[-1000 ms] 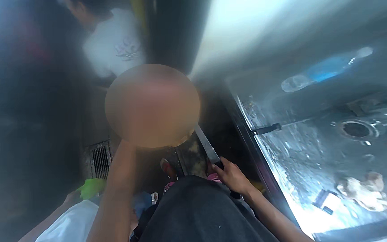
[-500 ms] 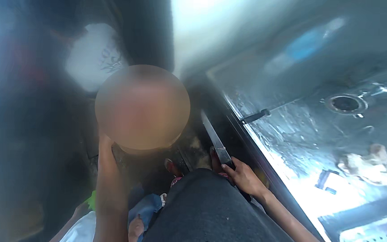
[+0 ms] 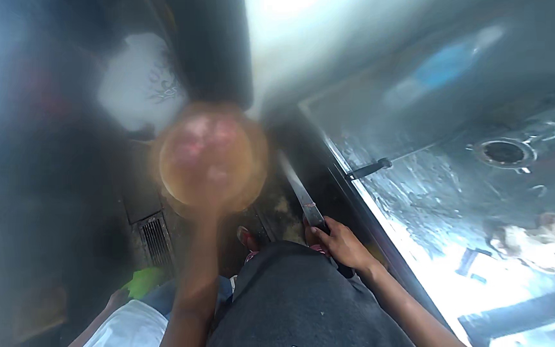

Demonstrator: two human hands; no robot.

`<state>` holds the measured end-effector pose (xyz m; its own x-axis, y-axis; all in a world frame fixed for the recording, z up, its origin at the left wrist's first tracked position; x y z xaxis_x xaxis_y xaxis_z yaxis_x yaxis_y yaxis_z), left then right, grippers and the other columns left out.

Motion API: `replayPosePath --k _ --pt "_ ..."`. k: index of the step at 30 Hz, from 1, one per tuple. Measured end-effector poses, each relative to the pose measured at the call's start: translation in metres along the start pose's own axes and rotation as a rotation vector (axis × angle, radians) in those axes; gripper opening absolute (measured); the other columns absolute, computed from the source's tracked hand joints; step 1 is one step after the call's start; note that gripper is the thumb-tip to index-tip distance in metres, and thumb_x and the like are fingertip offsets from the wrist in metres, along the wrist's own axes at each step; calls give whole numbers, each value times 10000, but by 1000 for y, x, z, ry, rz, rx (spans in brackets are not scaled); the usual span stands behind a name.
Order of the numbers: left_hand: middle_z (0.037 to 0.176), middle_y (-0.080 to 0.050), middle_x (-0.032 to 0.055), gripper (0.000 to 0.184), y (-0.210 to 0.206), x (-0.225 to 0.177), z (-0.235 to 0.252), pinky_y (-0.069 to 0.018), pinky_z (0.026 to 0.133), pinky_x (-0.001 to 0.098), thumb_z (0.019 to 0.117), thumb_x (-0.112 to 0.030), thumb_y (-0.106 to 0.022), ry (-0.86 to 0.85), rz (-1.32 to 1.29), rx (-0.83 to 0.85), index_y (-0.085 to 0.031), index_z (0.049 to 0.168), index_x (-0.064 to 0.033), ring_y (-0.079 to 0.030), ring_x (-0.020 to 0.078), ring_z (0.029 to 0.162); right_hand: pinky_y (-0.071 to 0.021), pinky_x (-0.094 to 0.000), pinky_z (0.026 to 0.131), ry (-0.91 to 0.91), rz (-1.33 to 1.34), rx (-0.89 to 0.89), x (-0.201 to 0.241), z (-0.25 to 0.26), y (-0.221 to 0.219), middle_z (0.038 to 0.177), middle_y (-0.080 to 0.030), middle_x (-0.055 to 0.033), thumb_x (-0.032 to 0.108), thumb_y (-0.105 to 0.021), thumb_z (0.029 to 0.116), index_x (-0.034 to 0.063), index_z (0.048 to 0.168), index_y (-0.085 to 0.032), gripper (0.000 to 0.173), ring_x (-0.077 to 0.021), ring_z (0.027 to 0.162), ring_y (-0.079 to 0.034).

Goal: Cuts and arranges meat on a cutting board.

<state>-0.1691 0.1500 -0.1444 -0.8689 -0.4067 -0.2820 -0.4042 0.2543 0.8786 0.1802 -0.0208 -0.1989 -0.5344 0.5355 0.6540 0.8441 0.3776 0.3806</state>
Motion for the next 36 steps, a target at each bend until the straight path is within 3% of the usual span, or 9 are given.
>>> replayPosePath --k 5,8,12,16,21,24,26,29,36 --pt "1210 -684 191 351 -14 17 29 -518 1009 563 953 -296 -703 -14 -138 -39 -713 1217 -65 -644 357 1165 -604 -404 598 -37 -1 67 -3 4 -26 795 -664 -86 327 -571 1059 87 1229 -579 295 -200 590 -663" --pt "1075 -727 187 297 -13 15 24 -551 947 527 914 -238 -746 54 -328 -29 -730 1117 -23 -698 321 1044 -600 -475 711 0 -70 112 7 5 -37 887 -668 -129 347 -569 1059 68 1244 -583 336 -252 703 -685" --pt "1023 -710 190 363 11 13 29 -618 797 424 902 -110 -779 -60 -762 21 -634 1189 58 -714 254 859 -586 -500 751 38 -64 129 13 2 -37 913 -664 -142 381 -581 1049 68 1228 -589 361 -270 740 -682" --pt "1038 -709 173 404 61 -7 43 -587 839 507 888 -229 -809 -242 -376 47 -655 1198 -21 -698 283 909 -599 -440 625 17 45 116 3 8 -29 816 -647 -123 360 -583 1052 58 1239 -565 356 -237 608 -659" --pt "1133 -703 165 272 89 -42 11 -569 910 576 936 -144 -735 -466 20 -116 -672 1188 -65 -693 333 1032 -609 -459 653 -1 -4 116 -3 15 -20 849 -652 -135 370 -573 1055 58 1222 -562 354 -249 637 -675" --pt "1388 -631 128 317 10 -8 -15 -441 1125 550 1007 -171 -603 -545 205 -66 -677 1307 -99 -572 320 1319 -606 -475 671 4 -11 97 -7 17 -21 877 -656 -147 365 -578 1055 46 1248 -566 373 -260 658 -674" --pt "1619 -420 114 516 -49 37 -36 -255 1253 536 1040 -297 -541 -538 217 -15 -511 1515 -97 -342 302 1525 -609 -472 668 -11 -16 95 -10 16 -26 875 -662 -145 368 -579 1054 49 1253 -564 376 -257 654 -679" --pt "1605 -415 194 580 -57 57 -56 -185 1274 544 1062 -359 -463 -487 89 -129 -479 1512 6 -300 353 1541 -608 -438 627 -48 -15 113 -11 10 -39 826 -658 -122 357 -569 1062 62 1262 -556 357 -232 610 -669" --pt "1695 -176 231 895 -65 15 -22 -14 1260 633 1014 -708 -281 -368 333 -47 -330 1599 -33 -92 394 1587 -607 -422 652 -91 -53 123 -13 9 -46 850 -672 -104 347 -587 1051 82 1240 -579 326 -212 641 -675"
Point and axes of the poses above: each hand's wrist, its own z-axis towards the middle knuckle, its own y-axis out of the back of the hand, x = y × z, the point moved 9 cm from there along z, towards the middle knuckle
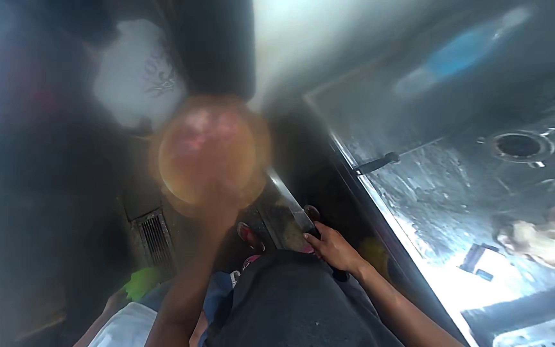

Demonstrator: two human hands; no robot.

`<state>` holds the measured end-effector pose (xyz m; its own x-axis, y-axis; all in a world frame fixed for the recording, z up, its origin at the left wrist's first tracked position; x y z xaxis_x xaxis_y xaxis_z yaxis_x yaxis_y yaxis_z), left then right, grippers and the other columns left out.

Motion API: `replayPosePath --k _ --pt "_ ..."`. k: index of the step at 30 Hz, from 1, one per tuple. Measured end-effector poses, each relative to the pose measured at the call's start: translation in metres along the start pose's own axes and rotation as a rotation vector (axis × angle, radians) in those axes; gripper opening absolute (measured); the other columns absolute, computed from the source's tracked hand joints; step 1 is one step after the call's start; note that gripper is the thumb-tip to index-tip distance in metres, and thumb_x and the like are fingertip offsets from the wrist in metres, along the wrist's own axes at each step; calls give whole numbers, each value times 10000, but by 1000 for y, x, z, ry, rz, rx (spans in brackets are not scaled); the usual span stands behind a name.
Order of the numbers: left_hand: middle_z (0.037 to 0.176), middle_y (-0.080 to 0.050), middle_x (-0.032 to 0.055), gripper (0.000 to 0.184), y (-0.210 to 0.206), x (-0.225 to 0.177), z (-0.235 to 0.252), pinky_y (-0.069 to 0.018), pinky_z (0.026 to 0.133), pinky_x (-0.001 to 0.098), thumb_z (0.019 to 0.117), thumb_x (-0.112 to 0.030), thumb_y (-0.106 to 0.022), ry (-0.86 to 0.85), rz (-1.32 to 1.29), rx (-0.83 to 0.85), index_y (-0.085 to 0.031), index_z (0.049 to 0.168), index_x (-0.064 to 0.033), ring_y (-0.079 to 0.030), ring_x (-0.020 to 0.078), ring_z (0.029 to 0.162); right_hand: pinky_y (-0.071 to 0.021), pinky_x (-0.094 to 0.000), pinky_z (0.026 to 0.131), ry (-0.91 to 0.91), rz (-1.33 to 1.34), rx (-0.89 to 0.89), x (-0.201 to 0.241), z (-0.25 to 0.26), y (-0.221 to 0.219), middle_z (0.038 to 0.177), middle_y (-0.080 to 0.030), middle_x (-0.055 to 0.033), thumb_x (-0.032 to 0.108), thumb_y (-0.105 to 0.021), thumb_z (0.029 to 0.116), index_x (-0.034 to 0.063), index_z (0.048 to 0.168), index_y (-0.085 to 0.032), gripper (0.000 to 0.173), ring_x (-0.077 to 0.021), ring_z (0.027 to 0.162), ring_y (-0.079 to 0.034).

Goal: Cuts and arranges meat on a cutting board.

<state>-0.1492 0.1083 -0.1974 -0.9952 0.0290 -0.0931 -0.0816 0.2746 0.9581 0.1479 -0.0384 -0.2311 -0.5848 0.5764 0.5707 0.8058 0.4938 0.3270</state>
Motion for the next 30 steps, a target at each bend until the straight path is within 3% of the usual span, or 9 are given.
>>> replayPosePath --k 6,11,13,15,18,22,24,27,30 --pt "1702 -41 270 897 42 -90 46 -3 1271 582 1054 -655 -228 -44 -84 81 -91 1636 13 -10 410 1589 -604 -417 619 27 55 -76 -3 -3 21 820 -666 -105 306 -581 1054 59 1232 -582 305 -205 610 -668" --pt "1704 -138 228 782 50 -117 44 -113 1285 525 1099 -538 -221 -10 -249 35 -150 1624 38 -120 327 1595 -577 -410 579 113 90 -206 -2 -14 46 759 -634 -64 340 -568 1030 80 1207 -590 315 -183 583 -637" --pt "1659 -303 204 691 42 -93 32 -227 1261 521 1093 -449 -380 54 -357 -9 -278 1605 4 -283 322 1547 -584 -370 561 203 100 -234 11 -13 47 744 -639 -33 368 -556 1022 99 1236 -583 345 -145 568 -638" --pt "1446 -582 190 526 44 -44 16 -491 1081 543 1056 -311 -543 141 -480 -129 -491 1505 -42 -593 333 1308 -598 -368 634 264 61 -202 32 -8 42 824 -663 -43 364 -546 1040 93 1293 -567 371 -143 648 -661" --pt "1225 -690 131 308 57 50 -13 -574 960 462 971 -101 -647 349 -758 -242 -661 1274 -52 -688 241 1088 -578 -488 853 235 -80 -58 73 14 26 1033 -692 -135 380 -548 1063 67 1327 -576 411 -249 894 -700" --pt "940 -662 77 263 82 124 -57 -594 703 337 945 86 -553 567 -1676 -431 -575 1194 7 -658 157 747 -549 -530 809 168 -240 118 129 46 -3 968 -664 -154 476 -526 1055 44 1186 -628 463 -293 859 -670" --pt "933 -672 42 203 153 125 -73 -586 710 318 1005 16 -516 356 -1783 -635 -595 1185 -34 -658 142 759 -557 -500 748 133 -262 143 145 54 -10 926 -645 -138 482 -513 1057 51 1159 -617 455 -270 788 -660" --pt "856 -644 -39 203 269 96 -107 -575 642 276 1087 -146 -425 -88 -1419 -1055 -523 1245 -65 -636 89 695 -577 -467 709 92 -148 48 141 60 -10 904 -649 -128 479 -511 1060 54 1191 -608 455 -247 725 -662" --pt "1007 -632 5 321 284 65 -84 -562 708 270 1102 -166 -438 -437 -1036 -1335 -423 1356 31 -629 93 812 -580 -405 590 47 57 -95 112 55 3 783 -632 -84 446 -521 1065 64 1212 -603 418 -199 590 -629"
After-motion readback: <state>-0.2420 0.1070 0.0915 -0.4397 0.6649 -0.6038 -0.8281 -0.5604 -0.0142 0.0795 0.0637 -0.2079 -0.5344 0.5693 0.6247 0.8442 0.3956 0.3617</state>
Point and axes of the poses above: each hand's wrist, its own z-axis towards the middle knuckle, its own y-axis out of the back of the hand, x = y × z, the point moved 9 cm from there along z, towards the middle knuckle
